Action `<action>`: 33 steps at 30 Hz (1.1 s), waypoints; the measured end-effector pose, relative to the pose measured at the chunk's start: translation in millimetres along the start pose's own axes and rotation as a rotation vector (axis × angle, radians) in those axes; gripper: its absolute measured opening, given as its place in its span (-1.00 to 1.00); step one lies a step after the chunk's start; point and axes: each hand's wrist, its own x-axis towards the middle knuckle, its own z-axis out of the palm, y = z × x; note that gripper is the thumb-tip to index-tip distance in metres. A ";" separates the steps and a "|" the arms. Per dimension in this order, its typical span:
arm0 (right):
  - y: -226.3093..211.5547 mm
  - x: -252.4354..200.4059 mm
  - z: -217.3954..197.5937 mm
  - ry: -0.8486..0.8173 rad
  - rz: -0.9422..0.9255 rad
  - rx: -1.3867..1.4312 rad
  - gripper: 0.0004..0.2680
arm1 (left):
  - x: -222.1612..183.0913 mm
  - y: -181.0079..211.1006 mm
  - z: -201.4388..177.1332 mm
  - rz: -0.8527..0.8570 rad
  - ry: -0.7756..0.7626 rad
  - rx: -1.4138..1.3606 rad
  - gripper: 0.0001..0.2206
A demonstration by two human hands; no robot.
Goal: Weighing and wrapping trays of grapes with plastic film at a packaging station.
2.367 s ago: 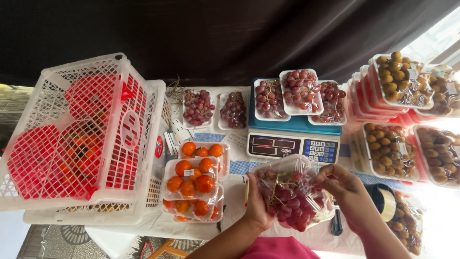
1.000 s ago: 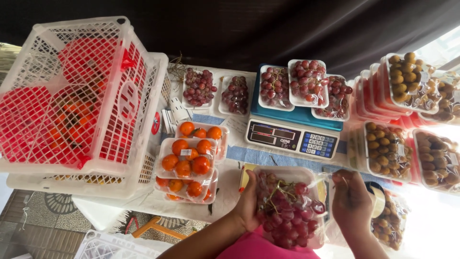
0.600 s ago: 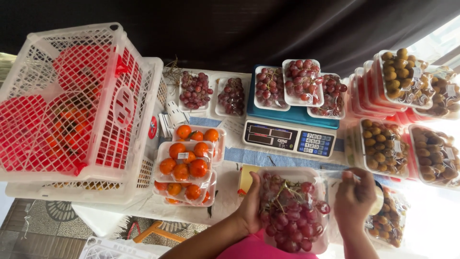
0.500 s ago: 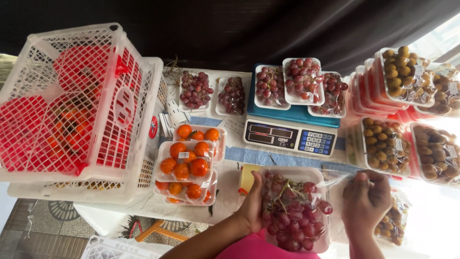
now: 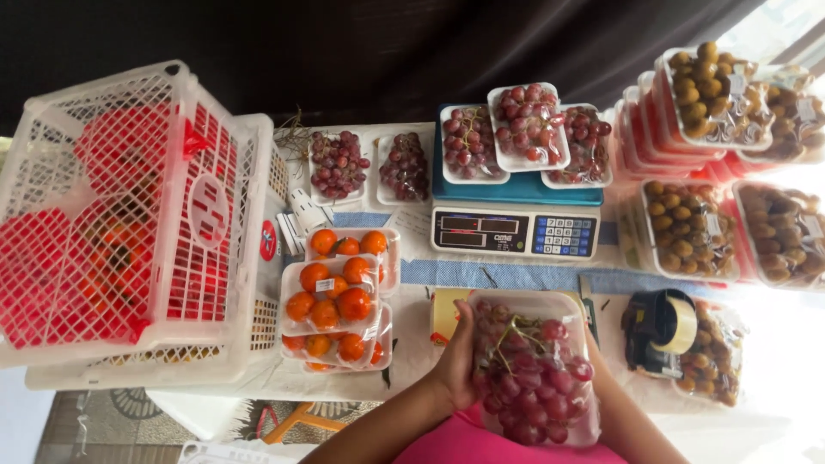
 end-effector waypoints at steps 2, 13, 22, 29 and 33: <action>5.0 -8.2 11.7 -0.004 0.045 -0.048 -0.79 | -1.9 1.7 -2.5 -0.042 0.092 0.039 -0.03; -43.1 -54.4 95.1 -0.053 0.323 -0.326 -0.72 | -1.6 -0.7 -31.2 0.095 -0.098 -0.034 -0.08; -88.2 -94.4 84.8 0.041 -0.645 -0.929 -0.89 | -6.4 32.0 -16.7 0.469 0.101 -0.038 -0.15; -83.8 -87.5 117.6 0.142 -1.099 -1.314 -0.90 | -9.9 39.2 14.9 0.456 0.434 -0.130 -0.14; -67.2 -80.3 97.3 0.174 -0.880 -1.229 -0.94 | -11.9 40.9 10.0 0.409 0.441 -0.149 -0.11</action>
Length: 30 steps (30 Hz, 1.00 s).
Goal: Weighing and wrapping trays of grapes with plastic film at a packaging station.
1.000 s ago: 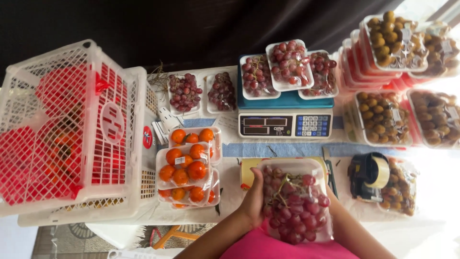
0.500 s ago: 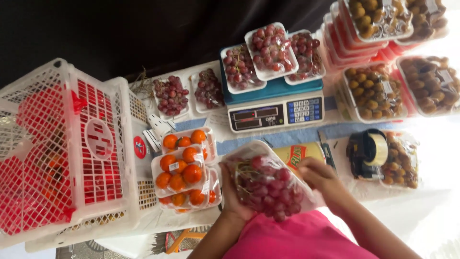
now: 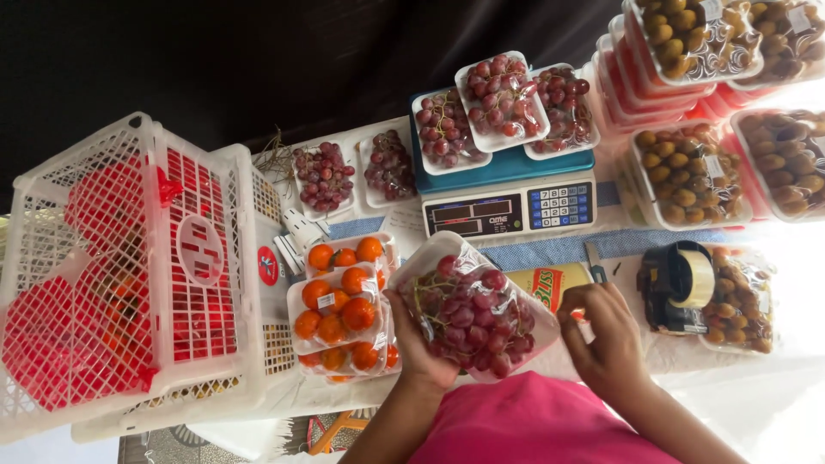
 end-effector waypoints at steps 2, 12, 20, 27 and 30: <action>12.5 -4.3 1.3 -0.034 0.196 0.126 -0.92 | 2.0 0.8 -5.9 -0.011 -0.020 0.000 -0.08; -9.2 7.6 1.7 -0.093 -0.016 0.012 -0.91 | -0.3 1.6 -1.9 0.006 -0.036 -0.016 -0.08; 9.4 -0.7 5.3 0.029 0.623 0.745 -0.92 | 12.7 -9.7 -26.7 -0.038 -0.150 -0.071 -0.12; 11.2 -0.7 -11.4 0.006 0.710 1.003 -0.95 | 12.7 -3.3 -32.6 0.015 -0.371 -0.026 -0.20; -5.7 1.4 -9.7 -0.086 0.412 0.591 -0.89 | 13.8 0.3 -31.9 0.046 -0.479 -0.005 -0.23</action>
